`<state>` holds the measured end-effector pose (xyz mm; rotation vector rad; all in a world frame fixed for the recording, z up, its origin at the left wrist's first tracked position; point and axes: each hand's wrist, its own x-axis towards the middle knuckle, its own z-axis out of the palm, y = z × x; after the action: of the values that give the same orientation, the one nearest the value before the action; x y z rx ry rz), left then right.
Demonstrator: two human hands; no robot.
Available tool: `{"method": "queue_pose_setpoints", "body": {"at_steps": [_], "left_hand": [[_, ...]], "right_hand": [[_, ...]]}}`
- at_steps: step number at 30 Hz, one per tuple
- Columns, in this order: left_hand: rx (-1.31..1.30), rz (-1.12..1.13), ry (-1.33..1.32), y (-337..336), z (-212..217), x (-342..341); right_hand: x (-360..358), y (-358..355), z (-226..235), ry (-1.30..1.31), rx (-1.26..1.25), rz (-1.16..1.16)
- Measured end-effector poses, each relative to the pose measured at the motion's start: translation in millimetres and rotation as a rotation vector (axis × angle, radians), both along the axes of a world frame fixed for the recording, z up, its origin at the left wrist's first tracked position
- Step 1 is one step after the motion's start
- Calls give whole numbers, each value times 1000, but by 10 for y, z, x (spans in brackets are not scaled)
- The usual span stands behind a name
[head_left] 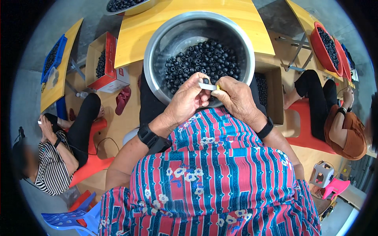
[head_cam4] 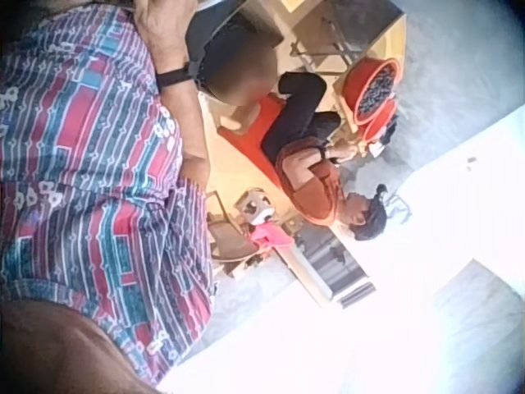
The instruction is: Peeling small black objects with a small blade.
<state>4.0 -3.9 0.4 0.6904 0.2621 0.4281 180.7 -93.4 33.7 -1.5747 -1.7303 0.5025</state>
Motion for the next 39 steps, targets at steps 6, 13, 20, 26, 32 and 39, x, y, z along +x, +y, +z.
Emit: {"method": "queue_pose_setpoints", "body": {"at_steps": [6,13,20,26,32,39], "left_hand": [[0,-30,4,-7,-15,8],[24,-29,10,-11,0,10],[60,-34,18,-60,44,4],[98,-1,61,-41,87,14],[140,11,135,-51,61,33],[321,-57,167,-34,80,24]], "right_hand": [[-5,-6,0,-23,-13,-26],[-16,1,9,-48,-13,-40],[42,9,-36,81,-198,-300],[88,36,-119,296,-120,-188],[8,48,-103,583,-50,-84],[30,34,-114,510,-134,-39]]}}
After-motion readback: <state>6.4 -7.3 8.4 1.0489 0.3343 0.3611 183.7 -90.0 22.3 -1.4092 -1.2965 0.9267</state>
